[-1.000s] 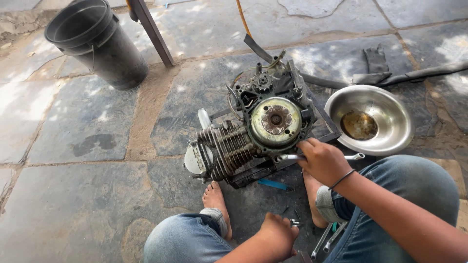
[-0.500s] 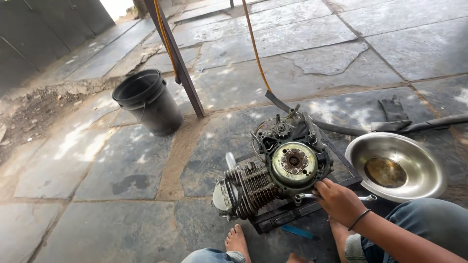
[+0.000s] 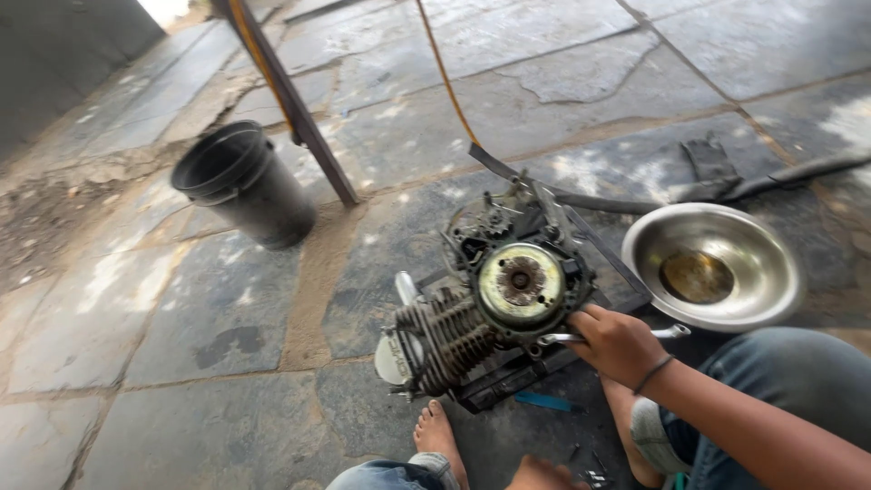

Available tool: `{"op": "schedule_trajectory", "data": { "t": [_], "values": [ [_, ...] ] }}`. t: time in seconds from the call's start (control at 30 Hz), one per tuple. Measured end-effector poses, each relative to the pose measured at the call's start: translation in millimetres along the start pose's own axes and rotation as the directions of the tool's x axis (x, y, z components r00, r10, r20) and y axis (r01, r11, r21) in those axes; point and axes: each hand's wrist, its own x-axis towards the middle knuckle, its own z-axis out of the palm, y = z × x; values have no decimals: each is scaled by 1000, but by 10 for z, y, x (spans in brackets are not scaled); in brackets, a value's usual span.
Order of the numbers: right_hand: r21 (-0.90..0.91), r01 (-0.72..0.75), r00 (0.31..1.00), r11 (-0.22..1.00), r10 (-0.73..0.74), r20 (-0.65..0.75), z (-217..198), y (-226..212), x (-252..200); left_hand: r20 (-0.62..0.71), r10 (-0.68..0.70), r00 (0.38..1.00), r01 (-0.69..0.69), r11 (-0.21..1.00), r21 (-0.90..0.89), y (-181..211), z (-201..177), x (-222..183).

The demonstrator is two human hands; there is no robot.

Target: Disassembling and repairing a motorcycle engine using wrenches and other tools.

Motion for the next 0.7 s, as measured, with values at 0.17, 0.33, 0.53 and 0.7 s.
{"op": "schedule_trajectory", "data": {
  "t": [0.17,0.33,0.53,0.7],
  "values": [
    [5,73,996,997,-73,-44,67,8,15,196,60,979,-55,998,-29,537,-1242,-962],
    [-3,284,934,959,-277,-227,-159,-28,-28,69,-39,997,40,999,-11,754,-1600,-1230],
    [13,332,904,943,-314,-291,-244,-45,-58,175,-64,983,65,998,-3,806,-1784,-1218],
    [122,321,890,939,-256,-377,-423,-14,-46,170,-93,981,94,996,4,854,-1832,-1249]
  ]
}}
